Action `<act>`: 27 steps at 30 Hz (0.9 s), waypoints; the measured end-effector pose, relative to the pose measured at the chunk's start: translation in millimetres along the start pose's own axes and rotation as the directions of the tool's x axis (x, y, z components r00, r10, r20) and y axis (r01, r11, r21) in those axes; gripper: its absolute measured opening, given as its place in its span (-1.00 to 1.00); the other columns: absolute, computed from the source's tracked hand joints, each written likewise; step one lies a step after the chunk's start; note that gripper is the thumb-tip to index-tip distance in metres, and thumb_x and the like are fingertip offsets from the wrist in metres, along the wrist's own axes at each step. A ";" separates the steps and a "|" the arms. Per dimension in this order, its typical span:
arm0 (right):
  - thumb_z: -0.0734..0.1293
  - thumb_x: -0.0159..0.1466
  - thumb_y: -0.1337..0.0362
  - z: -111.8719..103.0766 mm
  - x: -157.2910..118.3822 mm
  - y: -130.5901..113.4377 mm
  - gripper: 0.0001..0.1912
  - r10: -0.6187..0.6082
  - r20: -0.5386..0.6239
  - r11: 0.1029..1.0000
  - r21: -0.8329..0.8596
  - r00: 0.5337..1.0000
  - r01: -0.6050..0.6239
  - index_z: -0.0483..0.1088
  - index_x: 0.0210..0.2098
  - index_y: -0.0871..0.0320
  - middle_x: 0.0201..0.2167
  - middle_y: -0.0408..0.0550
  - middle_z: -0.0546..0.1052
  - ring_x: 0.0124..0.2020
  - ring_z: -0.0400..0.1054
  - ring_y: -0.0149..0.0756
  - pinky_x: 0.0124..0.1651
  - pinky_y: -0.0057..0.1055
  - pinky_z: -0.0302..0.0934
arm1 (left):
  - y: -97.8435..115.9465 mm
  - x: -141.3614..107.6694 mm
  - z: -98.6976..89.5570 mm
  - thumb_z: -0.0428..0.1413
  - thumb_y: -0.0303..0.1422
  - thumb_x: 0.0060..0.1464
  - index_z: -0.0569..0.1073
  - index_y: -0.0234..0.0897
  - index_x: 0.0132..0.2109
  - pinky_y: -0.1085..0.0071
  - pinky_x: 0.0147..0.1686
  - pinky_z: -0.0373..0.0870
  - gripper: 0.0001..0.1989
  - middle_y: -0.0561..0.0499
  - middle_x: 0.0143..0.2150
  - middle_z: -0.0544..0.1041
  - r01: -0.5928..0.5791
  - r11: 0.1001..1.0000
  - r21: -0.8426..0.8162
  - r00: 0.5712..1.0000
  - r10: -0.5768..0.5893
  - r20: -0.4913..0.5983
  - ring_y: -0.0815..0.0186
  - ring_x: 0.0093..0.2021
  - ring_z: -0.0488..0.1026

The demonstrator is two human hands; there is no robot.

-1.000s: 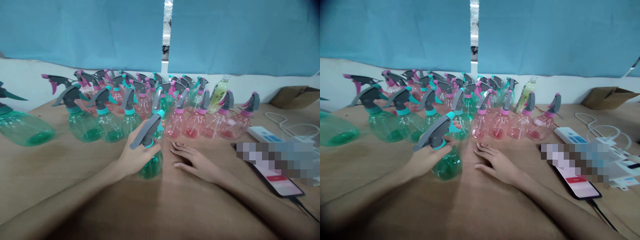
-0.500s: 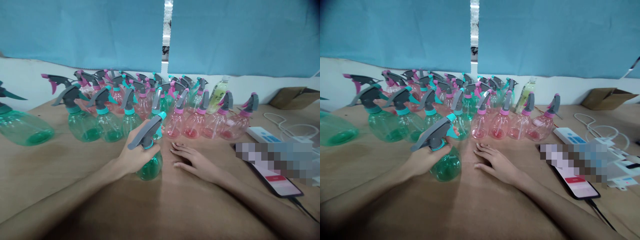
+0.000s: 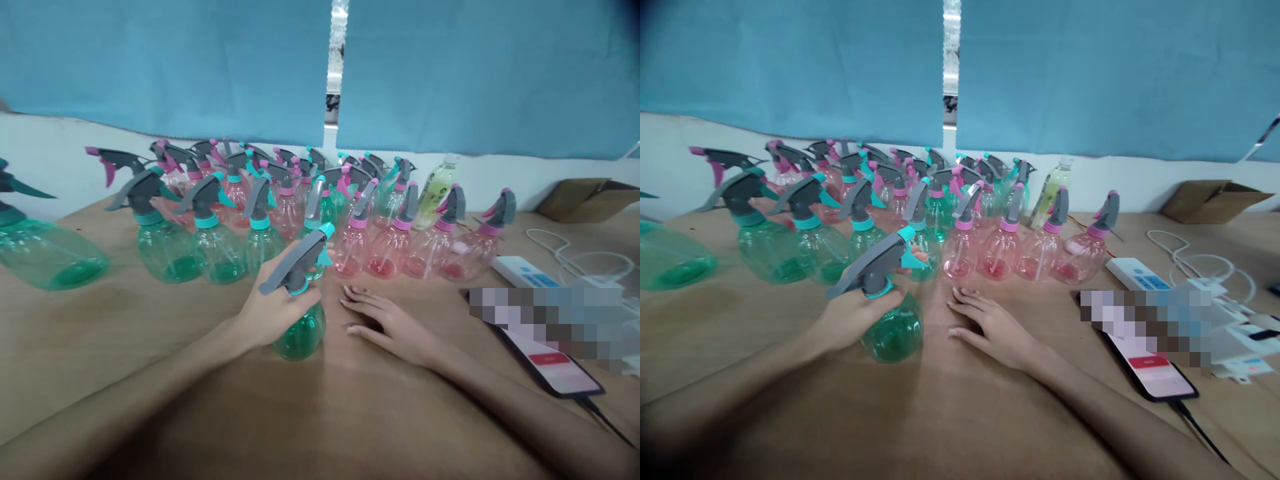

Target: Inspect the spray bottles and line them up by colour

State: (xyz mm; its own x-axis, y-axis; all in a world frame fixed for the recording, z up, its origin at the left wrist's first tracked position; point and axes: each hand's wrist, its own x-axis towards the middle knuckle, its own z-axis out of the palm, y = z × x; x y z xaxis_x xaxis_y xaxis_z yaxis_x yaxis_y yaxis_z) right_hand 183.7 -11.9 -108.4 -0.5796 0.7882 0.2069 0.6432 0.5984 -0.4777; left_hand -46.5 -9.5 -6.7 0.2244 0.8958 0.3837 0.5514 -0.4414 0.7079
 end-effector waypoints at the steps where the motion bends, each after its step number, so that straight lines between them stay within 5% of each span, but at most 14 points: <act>1: 0.19 0.30 -0.03 -0.2 0.0 -0.1 -0.43 -0.002 0.002 1.000 -0.001 1.000 0.002 0.20 0.22 0.07 0.29 -0.04 0.15 0.31 -0.01 -0.14 0.32 -0.05 -0.07 | -0.4 0.2 0.4 0.05 -0.40 -0.15 0.43 -0.16 -0.32 0.38 -0.43 0.32 -0.84 0.08 -0.43 0.47 0.002 1.000 0.003 1.000 -0.002 0.008 0.27 -0.43 0.38; 12: 0.19 0.30 -0.02 0.4 -0.2 1.6 -0.45 -0.006 -0.005 1.000 0.012 1.000 0.006 0.18 0.23 0.01 0.29 -0.06 0.16 0.31 -0.01 -0.13 0.31 -0.01 -0.07 | -4.7 -1.8 7.8 0.04 -0.50 -0.11 0.41 -0.13 -0.11 0.37 -0.32 0.37 -0.64 0.08 -0.31 0.53 -0.008 1.000 -0.017 1.000 0.008 -0.017 0.27 -0.34 0.46; 21: 0.20 0.30 -0.02 1.4 -0.5 2.2 -0.45 -0.007 -0.016 1.000 0.027 1.000 0.007 0.18 0.23 -0.01 0.29 -0.07 0.16 0.31 -0.01 -0.11 0.30 0.02 -0.07 | -2.5 -1.2 10.2 0.06 -0.50 -0.10 0.38 -0.20 -0.45 0.42 -0.33 0.39 -0.91 0.09 -0.25 0.55 -0.010 0.999 -0.053 0.999 0.008 -0.038 0.37 -0.41 0.38; 27: 0.19 0.30 -0.03 0.8 -0.3 1.3 -0.44 0.004 0.000 1.000 0.009 1.000 -0.004 0.17 0.24 0.00 0.29 -0.08 0.16 0.31 -0.02 -0.14 0.31 -0.01 -0.07 | -6.4 -2.8 12.7 0.10 -0.42 -0.06 0.42 -0.16 -0.22 0.37 -0.34 0.43 -0.82 0.08 -0.34 0.52 0.002 0.997 -0.077 0.998 -0.007 -0.068 0.33 -0.41 0.42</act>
State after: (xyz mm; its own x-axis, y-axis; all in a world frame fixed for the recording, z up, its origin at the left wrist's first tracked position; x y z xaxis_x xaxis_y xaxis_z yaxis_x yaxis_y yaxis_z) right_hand 184.3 -11.5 -109.7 -0.5767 0.7909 0.2048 0.6414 0.5936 -0.4861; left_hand -40.4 -8.5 -19.9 0.1657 0.8931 0.4182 0.4883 -0.4427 0.7520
